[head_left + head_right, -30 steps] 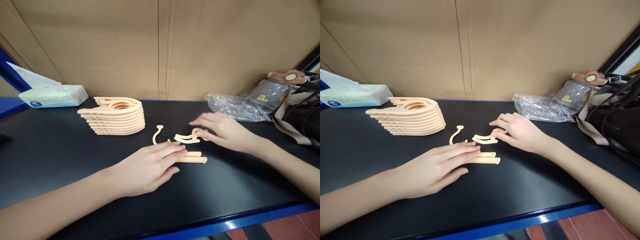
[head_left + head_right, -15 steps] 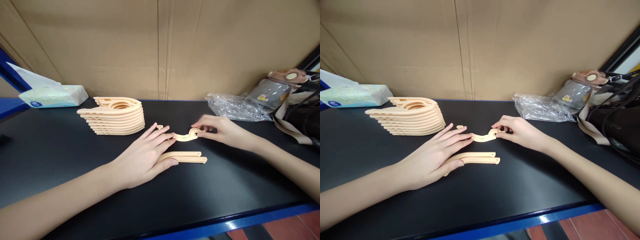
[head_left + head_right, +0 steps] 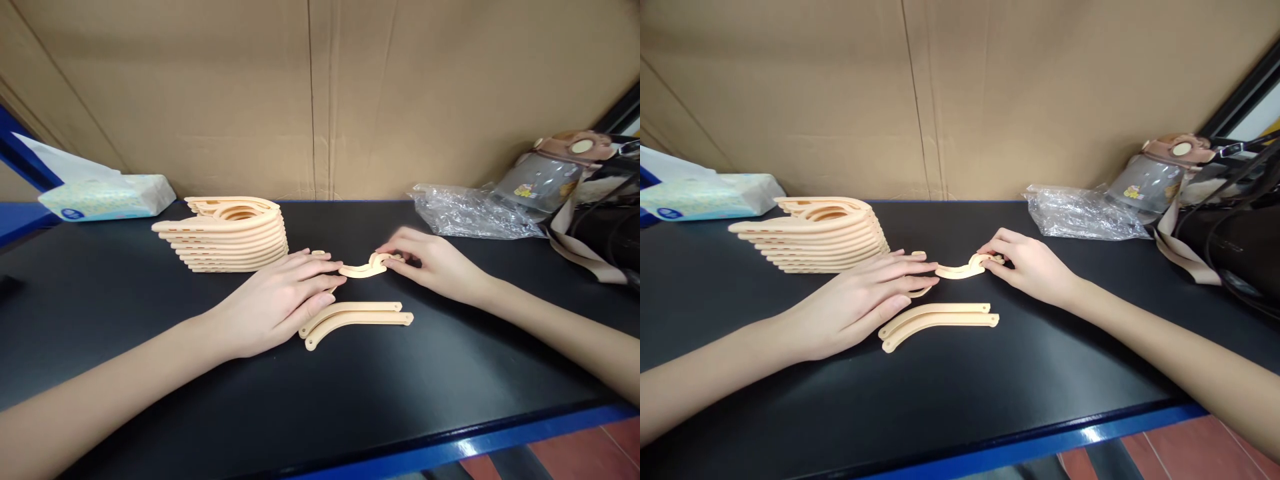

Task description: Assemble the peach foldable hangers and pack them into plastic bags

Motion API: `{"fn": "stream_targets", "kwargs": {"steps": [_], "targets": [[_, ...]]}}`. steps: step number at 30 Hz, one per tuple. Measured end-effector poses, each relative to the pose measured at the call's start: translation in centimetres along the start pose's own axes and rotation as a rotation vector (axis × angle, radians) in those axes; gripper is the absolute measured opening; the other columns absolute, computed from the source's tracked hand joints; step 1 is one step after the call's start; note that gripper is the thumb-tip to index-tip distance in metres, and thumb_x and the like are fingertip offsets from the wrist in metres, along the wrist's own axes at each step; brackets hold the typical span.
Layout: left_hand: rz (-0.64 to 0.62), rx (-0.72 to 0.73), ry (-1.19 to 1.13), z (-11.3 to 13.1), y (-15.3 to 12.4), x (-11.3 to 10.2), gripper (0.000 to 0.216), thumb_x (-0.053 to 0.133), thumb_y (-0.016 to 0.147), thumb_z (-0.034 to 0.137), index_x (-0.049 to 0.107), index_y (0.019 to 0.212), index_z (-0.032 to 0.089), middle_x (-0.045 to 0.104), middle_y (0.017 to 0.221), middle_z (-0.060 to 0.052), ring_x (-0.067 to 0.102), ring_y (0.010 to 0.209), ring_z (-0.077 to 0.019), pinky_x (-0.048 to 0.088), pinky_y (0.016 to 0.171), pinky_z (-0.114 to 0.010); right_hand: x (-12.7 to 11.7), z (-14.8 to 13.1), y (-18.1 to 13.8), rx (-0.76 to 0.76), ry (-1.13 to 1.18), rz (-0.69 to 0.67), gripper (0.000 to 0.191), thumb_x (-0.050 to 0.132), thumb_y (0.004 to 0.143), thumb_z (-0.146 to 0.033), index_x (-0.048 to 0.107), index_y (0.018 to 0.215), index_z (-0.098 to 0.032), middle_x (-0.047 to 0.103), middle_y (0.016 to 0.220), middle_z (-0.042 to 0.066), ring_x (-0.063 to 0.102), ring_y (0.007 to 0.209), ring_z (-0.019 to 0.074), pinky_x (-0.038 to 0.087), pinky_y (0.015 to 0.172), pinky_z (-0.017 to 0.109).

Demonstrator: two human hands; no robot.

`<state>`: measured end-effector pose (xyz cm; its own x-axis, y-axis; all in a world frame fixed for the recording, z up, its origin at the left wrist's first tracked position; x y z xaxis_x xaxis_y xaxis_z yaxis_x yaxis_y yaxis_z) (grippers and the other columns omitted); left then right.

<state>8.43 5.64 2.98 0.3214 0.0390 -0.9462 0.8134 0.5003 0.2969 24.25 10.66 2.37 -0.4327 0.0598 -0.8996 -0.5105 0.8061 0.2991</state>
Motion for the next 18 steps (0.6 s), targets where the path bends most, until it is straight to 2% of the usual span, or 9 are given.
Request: {"fn": "stream_targets", "kwargs": {"steps": [6,12,18], "targets": [[-0.066,-0.018,0.017,-0.3,0.2,0.7,0.046,0.028,0.104,0.040,0.054,0.133,0.016,0.053,0.142,-0.004,0.040,0.137,-0.0235,0.025,0.118,-0.048,-0.1,-0.6,0.0,-0.015,0.012,0.048,0.025,0.050,0.096,-0.033,0.068,0.104,-0.018,0.060,0.098,0.005,0.059,0.077,0.0131,0.046,0.070,0.029],[-0.042,-0.039,0.034,-0.6,0.1,0.7,0.046,0.028,0.103,0.042,0.056,0.131,0.018,0.054,0.141,-0.005,0.040,0.138,-0.0234,0.022,0.119,-0.049,0.0,-0.1,0.0,0.015,0.084,0.011,0.026,0.053,0.094,-0.039,0.067,0.109,-0.023,0.060,0.102,0.004,0.058,0.079,0.0142,0.046,0.069,0.029],[-0.030,-0.049,0.037,-0.8,0.0,0.8,0.051,0.024,0.103,0.046,0.054,0.134,0.018,0.051,0.144,-0.007,0.037,0.139,-0.0233,0.020,0.120,-0.049,0.1,0.5,0.1,0.049,0.124,0.001,0.025,0.054,0.093,-0.042,0.067,0.104,-0.025,0.060,0.098,0.002,0.053,0.075,0.0130,0.044,0.068,0.029]]}}
Point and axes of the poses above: each hand's wrist, its own y-axis towards the middle knuckle, its own x-axis out of the palm, z = x × y, the point moved 10 cm from there along y, towards the middle knuckle
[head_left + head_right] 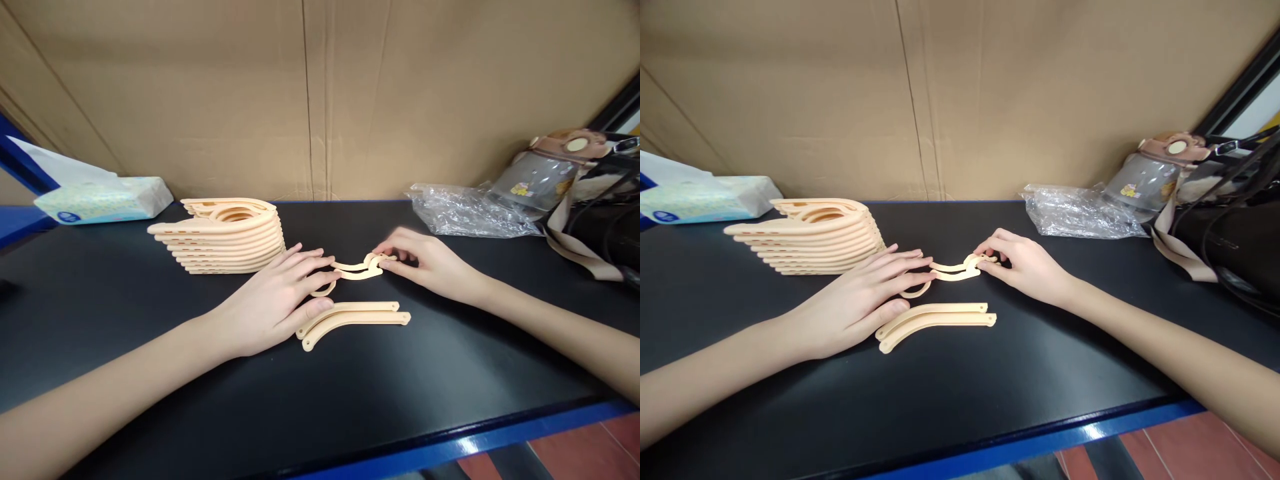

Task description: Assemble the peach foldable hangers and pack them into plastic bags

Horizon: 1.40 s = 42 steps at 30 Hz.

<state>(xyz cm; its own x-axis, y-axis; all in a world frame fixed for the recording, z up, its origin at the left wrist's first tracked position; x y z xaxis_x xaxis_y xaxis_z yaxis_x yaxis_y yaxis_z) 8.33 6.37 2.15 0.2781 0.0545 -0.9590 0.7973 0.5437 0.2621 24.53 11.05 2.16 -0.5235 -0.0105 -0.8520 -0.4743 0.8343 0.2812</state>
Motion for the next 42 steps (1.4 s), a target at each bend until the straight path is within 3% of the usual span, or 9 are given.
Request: {"fn": "stream_targets", "kwargs": {"steps": [5,11,18,21,25,28,31,35,42], "targets": [[-0.034,-0.039,-0.016,-0.2,0.2,0.3,0.055,0.023,0.103,0.048,0.054,0.134,0.015,0.053,0.142,-0.010,0.036,0.140,-0.0257,0.019,0.119,-0.053,0.1,0.3,0.2,0.024,0.001,0.039,0.024,0.054,0.092,-0.045,0.063,0.091,-0.022,0.058,0.089,0.001,0.048,0.069,0.0123,0.040,0.065,0.029],[-0.039,-0.057,-0.058,-0.2,0.4,0.3,0.053,0.026,0.103,0.046,0.051,0.136,0.013,0.051,0.143,-0.012,0.037,0.140,-0.0259,0.022,0.119,-0.053,0.2,0.9,0.4,0.061,0.058,0.043,0.026,0.057,0.090,-0.046,0.060,0.088,-0.021,0.057,0.081,-0.001,0.045,0.064,0.0117,0.037,0.061,0.027],[-0.006,-0.023,-0.037,0.1,0.3,-0.2,0.047,0.031,0.103,0.040,0.050,0.136,0.013,0.050,0.143,-0.013,0.039,0.138,-0.0258,0.023,0.118,-0.054,0.0,0.7,0.3,0.055,0.080,0.044,0.027,0.056,0.091,-0.047,0.060,0.089,-0.021,0.057,0.080,0.000,0.045,0.063,0.0119,0.038,0.059,0.027],[0.044,0.008,0.002,0.4,0.2,-1.3,0.039,0.034,0.102,0.031,0.053,0.132,0.014,0.054,0.139,-0.012,0.046,0.132,-0.0244,0.034,0.114,-0.048,-0.7,0.5,0.0,0.048,0.081,0.070,0.027,0.053,0.093,-0.045,0.062,0.097,-0.021,0.058,0.081,0.000,0.047,0.062,0.0116,0.040,0.059,0.027],[0.066,0.083,0.060,1.1,-0.1,-2.8,0.030,0.039,0.100,0.022,0.063,0.119,0.018,0.064,0.122,-0.007,0.061,0.111,-0.0204,0.050,0.094,-0.034,-1.8,-1.8,-0.7,-0.103,0.005,0.099,0.023,0.052,0.094,-0.039,0.063,0.100,-0.019,0.058,0.088,0.003,0.052,0.070,0.0131,0.043,0.064,0.028],[0.041,0.146,0.120,1.6,-0.4,-3.0,0.029,0.039,0.102,0.026,0.066,0.110,0.019,0.069,0.107,-0.004,0.065,0.096,-0.0190,0.051,0.082,-0.031,-0.9,-4.8,-1.7,-0.289,-0.027,-0.008,0.023,0.054,0.094,-0.038,0.064,0.104,-0.019,0.060,0.096,0.006,0.058,0.081,0.0159,0.046,0.069,0.029],[0.008,0.171,0.158,1.8,-0.5,-2.7,0.030,0.037,0.102,0.023,0.066,0.109,0.019,0.070,0.101,-0.003,0.065,0.089,-0.0187,0.050,0.075,-0.030,0.9,-6.7,-2.6,-0.377,-0.089,-0.125,0.033,0.058,0.091,-0.043,0.064,0.114,-0.020,0.062,0.102,0.007,0.060,0.087,0.0173,0.048,0.074,0.030],[-0.005,0.152,0.180,1.4,-0.5,-2.4,0.031,0.036,0.102,0.021,0.066,0.107,0.018,0.071,0.099,-0.003,0.065,0.086,-0.0179,0.049,0.073,-0.029,2.4,-7.4,-3.1,-0.403,-0.129,-0.202,0.031,0.056,0.093,-0.042,0.064,0.113,-0.020,0.062,0.092,0.005,0.058,0.080,0.0162,0.045,0.071,0.029],[-0.007,0.133,0.221,0.9,-0.6,-2.3,0.032,0.036,0.101,0.022,0.067,0.106,0.019,0.071,0.097,-0.004,0.066,0.086,-0.0185,0.050,0.073,-0.029,1.8,-6.3,-2.7,-0.351,-0.194,-0.153,0.026,0.053,0.094,-0.044,0.064,0.096,-0.020,0.057,0.082,0.002,0.053,0.068,0.0135,0.040,0.063,0.026]]}}
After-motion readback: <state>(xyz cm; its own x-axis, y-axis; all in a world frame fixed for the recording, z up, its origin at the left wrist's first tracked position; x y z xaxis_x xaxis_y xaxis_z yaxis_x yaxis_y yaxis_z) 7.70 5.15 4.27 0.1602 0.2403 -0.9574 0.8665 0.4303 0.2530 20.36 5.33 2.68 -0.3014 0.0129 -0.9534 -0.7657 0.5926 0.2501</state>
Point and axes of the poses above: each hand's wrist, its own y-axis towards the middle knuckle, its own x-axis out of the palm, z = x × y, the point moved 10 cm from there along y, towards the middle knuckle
